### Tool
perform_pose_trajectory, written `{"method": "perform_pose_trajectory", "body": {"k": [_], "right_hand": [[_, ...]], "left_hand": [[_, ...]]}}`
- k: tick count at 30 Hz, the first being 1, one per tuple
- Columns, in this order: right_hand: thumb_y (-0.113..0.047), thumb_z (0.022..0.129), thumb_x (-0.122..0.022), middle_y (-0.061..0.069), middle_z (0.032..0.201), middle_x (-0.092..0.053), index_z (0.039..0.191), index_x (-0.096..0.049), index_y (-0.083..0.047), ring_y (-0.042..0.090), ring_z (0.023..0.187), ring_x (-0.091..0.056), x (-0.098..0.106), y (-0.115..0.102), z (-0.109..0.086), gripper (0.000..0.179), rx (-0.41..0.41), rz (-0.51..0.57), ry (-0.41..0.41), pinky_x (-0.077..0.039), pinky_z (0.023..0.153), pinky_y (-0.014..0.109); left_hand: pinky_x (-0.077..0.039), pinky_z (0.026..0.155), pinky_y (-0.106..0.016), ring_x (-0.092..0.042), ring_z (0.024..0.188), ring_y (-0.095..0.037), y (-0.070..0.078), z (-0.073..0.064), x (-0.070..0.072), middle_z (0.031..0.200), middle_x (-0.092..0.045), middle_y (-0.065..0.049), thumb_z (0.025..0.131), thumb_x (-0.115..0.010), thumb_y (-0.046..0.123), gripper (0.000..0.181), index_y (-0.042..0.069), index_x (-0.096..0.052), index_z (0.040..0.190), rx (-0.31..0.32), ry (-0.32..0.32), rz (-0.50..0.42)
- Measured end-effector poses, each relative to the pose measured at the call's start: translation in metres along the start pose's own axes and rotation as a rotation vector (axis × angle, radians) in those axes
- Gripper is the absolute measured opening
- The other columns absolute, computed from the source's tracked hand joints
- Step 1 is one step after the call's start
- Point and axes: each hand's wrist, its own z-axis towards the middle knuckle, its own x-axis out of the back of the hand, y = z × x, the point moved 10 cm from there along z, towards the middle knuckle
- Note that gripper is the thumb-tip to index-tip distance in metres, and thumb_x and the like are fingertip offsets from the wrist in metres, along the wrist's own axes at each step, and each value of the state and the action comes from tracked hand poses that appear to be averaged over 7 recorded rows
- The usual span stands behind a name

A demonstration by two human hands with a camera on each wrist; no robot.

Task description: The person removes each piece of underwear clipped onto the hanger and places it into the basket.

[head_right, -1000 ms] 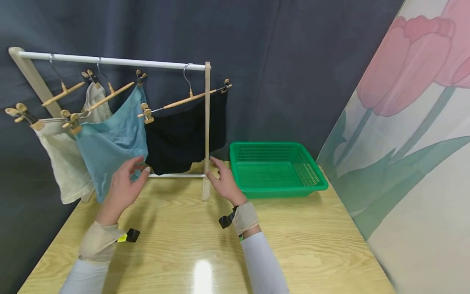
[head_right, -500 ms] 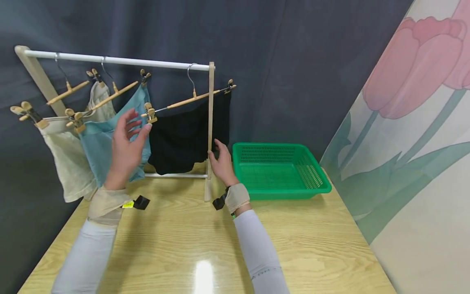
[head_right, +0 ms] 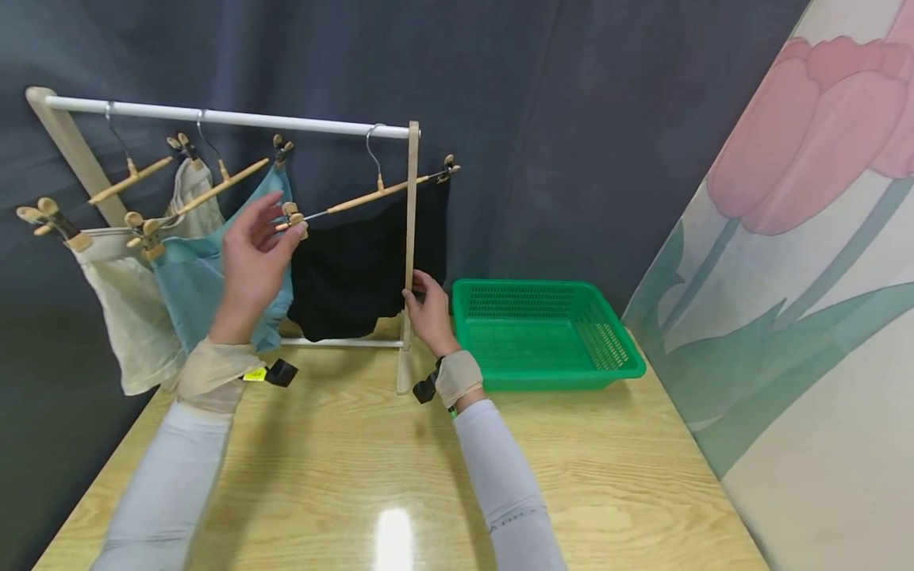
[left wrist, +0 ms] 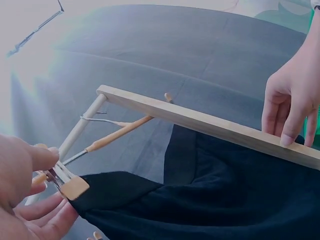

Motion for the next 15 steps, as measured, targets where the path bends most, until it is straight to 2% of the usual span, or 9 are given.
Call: {"method": "perform_pose_trajectory", "body": {"k": [3,8,15], "right_hand": [[-0.003,0.099,-0.064,0.026,0.123,-0.065,0.134,-0.058,0.007,0.039,0.113,-0.064,0.0017,0.0009,0.0027,0.036,0.008,-0.004,0.018,-0.055,0.091,0.051],[-0.002,0.098,-0.065,0.026,0.120,-0.066,0.130,-0.059,0.007,0.040,0.110,-0.065,0.0016,0.0016,0.0049,0.033,0.019,0.006,0.021,-0.053,0.094,0.054],[-0.002,0.098,-0.065,0.027,0.120,-0.065,0.128,-0.059,0.008,0.042,0.109,-0.065,0.0026,0.0052,0.0066,0.032,0.025,0.016,0.014,-0.050,0.098,0.057]], "left_hand": [[-0.051,0.087,-0.017,-0.067,0.105,-0.011,0.0019,0.0026,-0.0018,0.121,-0.069,-0.017,0.094,-0.073,0.008,0.042,0.001,-0.064,0.134,-0.035,0.015,-0.013],[-0.053,0.082,-0.015,-0.067,0.089,0.000,0.0039,0.0034,0.0006,0.109,-0.073,-0.022,0.091,-0.074,0.001,0.029,-0.006,-0.070,0.119,-0.096,0.051,-0.058],[-0.056,0.077,-0.016,-0.072,0.085,-0.004,0.0049,0.0047,0.0017,0.104,-0.075,-0.020,0.090,-0.075,0.001,0.027,-0.007,-0.073,0.116,-0.129,0.069,-0.072]]}}
